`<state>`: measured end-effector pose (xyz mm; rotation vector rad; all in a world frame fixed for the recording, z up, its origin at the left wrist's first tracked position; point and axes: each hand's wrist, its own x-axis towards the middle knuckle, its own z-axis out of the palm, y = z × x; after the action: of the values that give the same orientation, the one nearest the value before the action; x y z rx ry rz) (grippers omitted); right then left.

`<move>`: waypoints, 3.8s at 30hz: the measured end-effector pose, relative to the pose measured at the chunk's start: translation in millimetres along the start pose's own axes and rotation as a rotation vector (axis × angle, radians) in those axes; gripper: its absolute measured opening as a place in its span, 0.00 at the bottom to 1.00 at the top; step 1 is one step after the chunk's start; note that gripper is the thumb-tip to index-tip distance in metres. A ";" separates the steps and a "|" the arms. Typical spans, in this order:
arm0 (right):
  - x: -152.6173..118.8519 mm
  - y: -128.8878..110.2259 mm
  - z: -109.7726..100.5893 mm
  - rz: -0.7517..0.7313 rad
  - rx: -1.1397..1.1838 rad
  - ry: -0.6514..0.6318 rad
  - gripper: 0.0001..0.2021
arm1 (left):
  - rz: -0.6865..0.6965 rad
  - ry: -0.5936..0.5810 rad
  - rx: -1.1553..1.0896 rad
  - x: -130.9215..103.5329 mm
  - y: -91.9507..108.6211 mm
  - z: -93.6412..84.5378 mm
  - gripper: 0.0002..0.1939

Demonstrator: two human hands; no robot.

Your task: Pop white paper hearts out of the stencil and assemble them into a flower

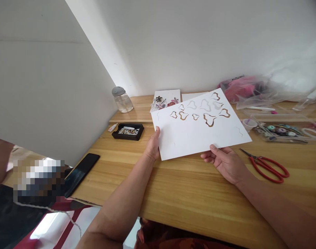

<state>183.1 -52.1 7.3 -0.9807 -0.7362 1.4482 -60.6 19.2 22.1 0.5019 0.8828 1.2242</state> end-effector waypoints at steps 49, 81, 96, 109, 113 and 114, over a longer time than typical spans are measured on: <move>2.7 -3.6 -2.8 -0.044 0.022 0.060 0.14 | 0.234 -0.108 0.162 -0.7 4.2 -7.5 0.25; 7.3 -7.0 -6.4 -0.046 0.044 0.096 0.16 | 0.151 -0.254 0.255 -0.4 6.2 -9.1 0.25; 5.7 -7.6 -5.4 -0.052 0.027 0.109 0.16 | 0.146 -0.276 0.203 0.4 3.9 -10.0 0.24; 6.0 -8.6 -2.3 -0.039 0.014 0.107 0.17 | 0.184 -0.149 0.111 5.2 1.6 -11.1 0.22; 4.2 -6.5 -2.8 -0.031 -0.043 0.064 0.17 | 0.212 -0.031 0.052 8.3 -1.0 -8.5 0.21; 3.9 -5.5 -3.2 -0.030 -0.054 0.053 0.16 | 0.219 -0.022 0.044 8.3 -1.6 -7.8 0.20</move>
<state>188.6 -47.8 10.1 -1.0415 -0.7521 1.3772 -65.2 25.6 13.8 0.6600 0.8540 1.3976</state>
